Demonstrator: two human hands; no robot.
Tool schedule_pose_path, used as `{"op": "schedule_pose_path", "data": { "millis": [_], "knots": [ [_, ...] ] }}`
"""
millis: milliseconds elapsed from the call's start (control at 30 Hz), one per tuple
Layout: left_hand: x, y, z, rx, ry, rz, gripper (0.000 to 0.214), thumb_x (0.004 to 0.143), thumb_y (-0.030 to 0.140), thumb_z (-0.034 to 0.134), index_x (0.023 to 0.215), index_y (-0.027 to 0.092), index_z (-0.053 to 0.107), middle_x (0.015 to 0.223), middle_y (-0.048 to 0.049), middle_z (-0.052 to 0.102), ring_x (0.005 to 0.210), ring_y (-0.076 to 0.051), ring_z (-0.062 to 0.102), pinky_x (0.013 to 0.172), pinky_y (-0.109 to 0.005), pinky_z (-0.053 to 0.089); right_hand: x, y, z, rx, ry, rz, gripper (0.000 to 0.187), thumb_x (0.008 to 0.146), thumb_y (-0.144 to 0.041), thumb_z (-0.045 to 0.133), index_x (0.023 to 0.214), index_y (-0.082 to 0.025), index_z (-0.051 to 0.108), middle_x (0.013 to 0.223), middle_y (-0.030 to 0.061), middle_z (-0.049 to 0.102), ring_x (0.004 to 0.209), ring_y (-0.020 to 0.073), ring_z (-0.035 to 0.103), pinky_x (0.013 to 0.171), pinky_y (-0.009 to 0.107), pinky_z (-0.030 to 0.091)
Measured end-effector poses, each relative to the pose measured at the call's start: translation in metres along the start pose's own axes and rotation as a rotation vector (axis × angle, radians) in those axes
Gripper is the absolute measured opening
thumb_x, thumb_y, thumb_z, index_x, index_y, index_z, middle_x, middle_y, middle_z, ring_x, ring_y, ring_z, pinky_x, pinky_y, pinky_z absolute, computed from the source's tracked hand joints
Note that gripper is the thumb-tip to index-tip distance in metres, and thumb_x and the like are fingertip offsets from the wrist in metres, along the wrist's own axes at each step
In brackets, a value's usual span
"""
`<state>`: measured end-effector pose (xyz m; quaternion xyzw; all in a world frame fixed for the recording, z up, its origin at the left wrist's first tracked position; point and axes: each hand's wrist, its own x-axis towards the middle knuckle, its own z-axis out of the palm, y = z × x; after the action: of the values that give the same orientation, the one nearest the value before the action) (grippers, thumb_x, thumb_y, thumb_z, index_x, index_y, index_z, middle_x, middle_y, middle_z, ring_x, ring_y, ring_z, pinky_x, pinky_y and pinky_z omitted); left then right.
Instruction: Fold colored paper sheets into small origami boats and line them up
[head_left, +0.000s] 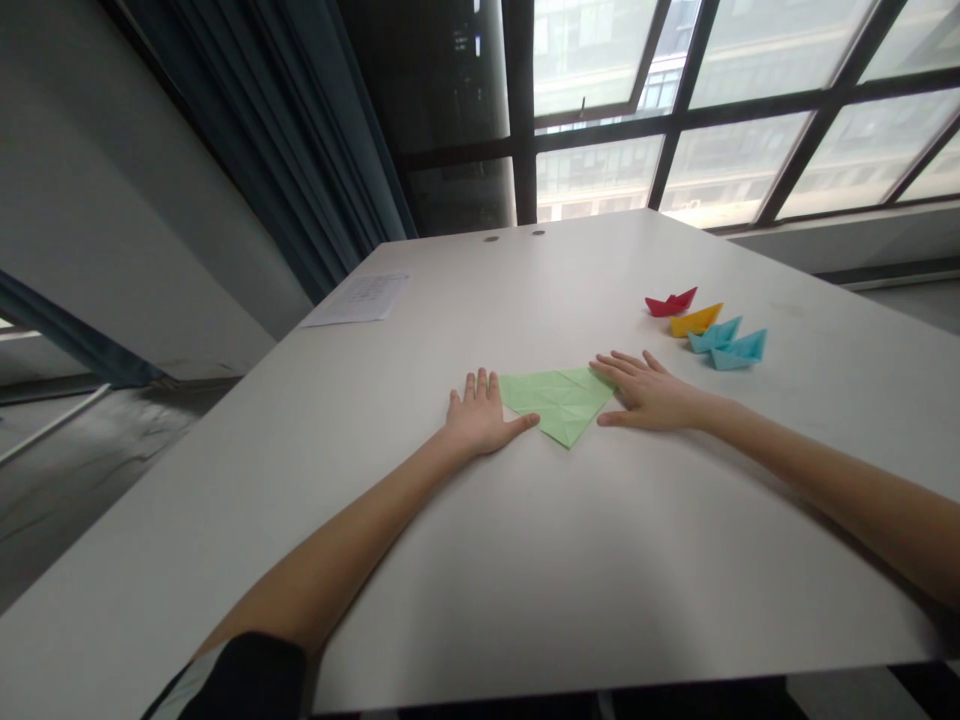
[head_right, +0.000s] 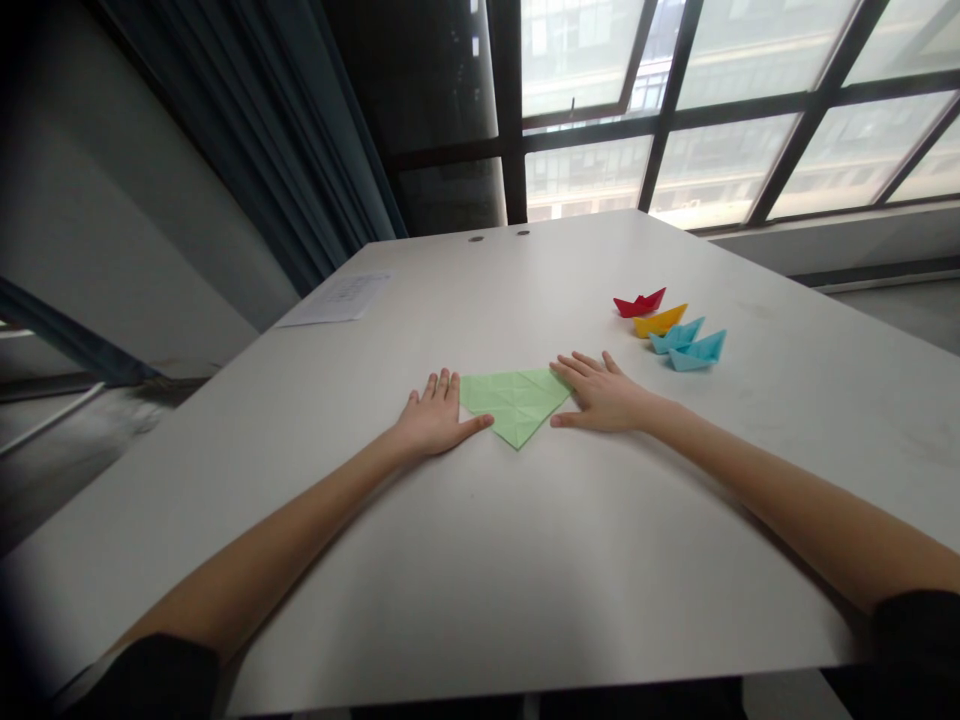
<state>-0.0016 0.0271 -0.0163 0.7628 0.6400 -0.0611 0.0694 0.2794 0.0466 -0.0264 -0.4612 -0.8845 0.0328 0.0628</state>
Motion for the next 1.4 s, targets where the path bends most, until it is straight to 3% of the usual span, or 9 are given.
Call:
{"op": "schedule_pose_path", "data": {
  "millis": [133, 267, 567, 767, 867, 967, 1067, 1233, 1400],
  "knots": [
    [0.003, -0.004, 0.004, -0.014, 0.002, 0.032, 0.109, 0.066, 0.084, 0.016, 0.143, 0.008, 0.005, 0.149, -0.0155, -0.002, 0.136, -0.036, 0.0, 0.105, -0.057, 0.013, 0.002, -0.003, -0.012, 0.023, 0.112, -0.136, 0.076, 0.071, -0.065, 0.05, 0.134, -0.024, 0.038, 0.137, 0.011, 0.043, 0.126, 0.0324, 0.036, 0.102, 0.054, 0.024],
    [0.005, -0.006, 0.002, -0.031, -0.008, 0.068, 0.109, 0.065, 0.084, 0.016, 0.143, 0.01, 0.003, 0.149, -0.0129, -0.003, 0.136, -0.036, -0.001, 0.105, -0.058, 0.011, 0.004, -0.003, -0.019, 0.067, 0.14, -0.219, 0.06, 0.073, -0.059, 0.055, 0.12, -0.023, 0.052, 0.126, 0.0109, 0.052, 0.115, 0.0288, 0.047, 0.097, 0.047, 0.033],
    [0.005, -0.008, 0.001, -0.024, -0.024, 0.11, 0.103, 0.067, 0.082, 0.016, 0.144, 0.015, -0.001, 0.15, -0.0093, -0.004, 0.136, -0.037, -0.004, 0.104, -0.059, 0.011, 0.007, 0.004, -0.021, 0.174, 0.07, -0.304, 0.038, 0.081, -0.047, 0.052, 0.109, -0.022, 0.061, 0.113, 0.0092, 0.06, 0.102, 0.0233, 0.055, 0.089, 0.04, 0.042],
    [0.008, -0.018, -0.006, -0.066, -0.107, 0.164, 0.108, 0.064, 0.083, 0.024, 0.143, 0.015, -0.004, 0.149, -0.0094, -0.007, 0.135, -0.037, -0.007, 0.104, -0.06, 0.009, 0.005, -0.012, -0.026, 0.177, 0.099, -0.384, 0.025, 0.087, -0.029, 0.044, 0.095, -0.021, 0.065, 0.092, 0.0062, 0.067, 0.084, 0.0181, 0.061, 0.079, 0.032, 0.045],
    [0.012, -0.026, -0.013, -0.101, -0.165, 0.203, 0.114, 0.059, 0.084, 0.032, 0.143, 0.016, -0.005, 0.149, -0.0105, -0.008, 0.135, -0.037, -0.006, 0.105, -0.057, 0.011, 0.003, -0.02, -0.031, 0.213, 0.166, -0.287, 0.023, 0.086, -0.03, 0.045, 0.091, -0.02, 0.065, 0.084, 0.0056, 0.068, 0.077, 0.0175, 0.061, 0.071, 0.03, 0.046],
    [0.017, -0.03, -0.017, -0.165, -0.141, 0.21, 0.115, 0.061, 0.083, 0.034, 0.143, 0.014, -0.007, 0.149, -0.0127, -0.006, 0.137, -0.033, 0.0, 0.108, -0.049, 0.015, 0.003, -0.024, -0.034, 0.357, 0.243, -0.118, 0.024, 0.083, -0.035, 0.047, 0.086, -0.02, 0.065, 0.077, 0.0037, 0.068, 0.069, 0.0159, 0.061, 0.063, 0.027, 0.046],
    [0.02, -0.031, -0.017, -0.228, -0.079, 0.176, 0.112, 0.065, 0.079, 0.034, 0.142, 0.009, -0.005, 0.149, -0.0157, -0.003, 0.137, -0.029, 0.005, 0.108, -0.041, 0.019, 0.006, -0.023, -0.034, 0.644, 0.299, 0.076, 0.027, 0.078, -0.044, 0.053, 0.082, -0.019, 0.065, 0.072, 0.0024, 0.068, 0.066, 0.0163, 0.061, 0.063, 0.028, 0.048],
    [0.021, -0.031, -0.011, -0.196, -0.009, 0.175, 0.107, 0.065, 0.076, 0.041, 0.143, 0.011, 0.004, 0.149, -0.0165, 0.009, 0.136, -0.03, 0.014, 0.106, -0.04, 0.023, 0.015, -0.013, -0.025, 1.132, 0.35, 0.363, 0.03, 0.069, -0.045, 0.063, 0.084, -0.018, 0.062, 0.076, 0.0036, 0.068, 0.062, 0.016, 0.061, 0.053, 0.027, 0.048],
    [0.021, -0.033, -0.01, -0.118, -0.057, 0.171, 0.108, 0.063, 0.074, 0.044, 0.142, 0.008, 0.009, 0.149, -0.0185, 0.008, 0.137, -0.031, 0.011, 0.107, -0.04, 0.021, 0.017, 0.003, -0.015, 1.045, 0.311, 0.48, 0.046, 0.069, -0.038, 0.063, 0.109, -0.017, 0.053, 0.064, 0.0015, 0.064, 0.057, 0.0162, 0.059, 0.053, 0.03, 0.049]
  ]
}}
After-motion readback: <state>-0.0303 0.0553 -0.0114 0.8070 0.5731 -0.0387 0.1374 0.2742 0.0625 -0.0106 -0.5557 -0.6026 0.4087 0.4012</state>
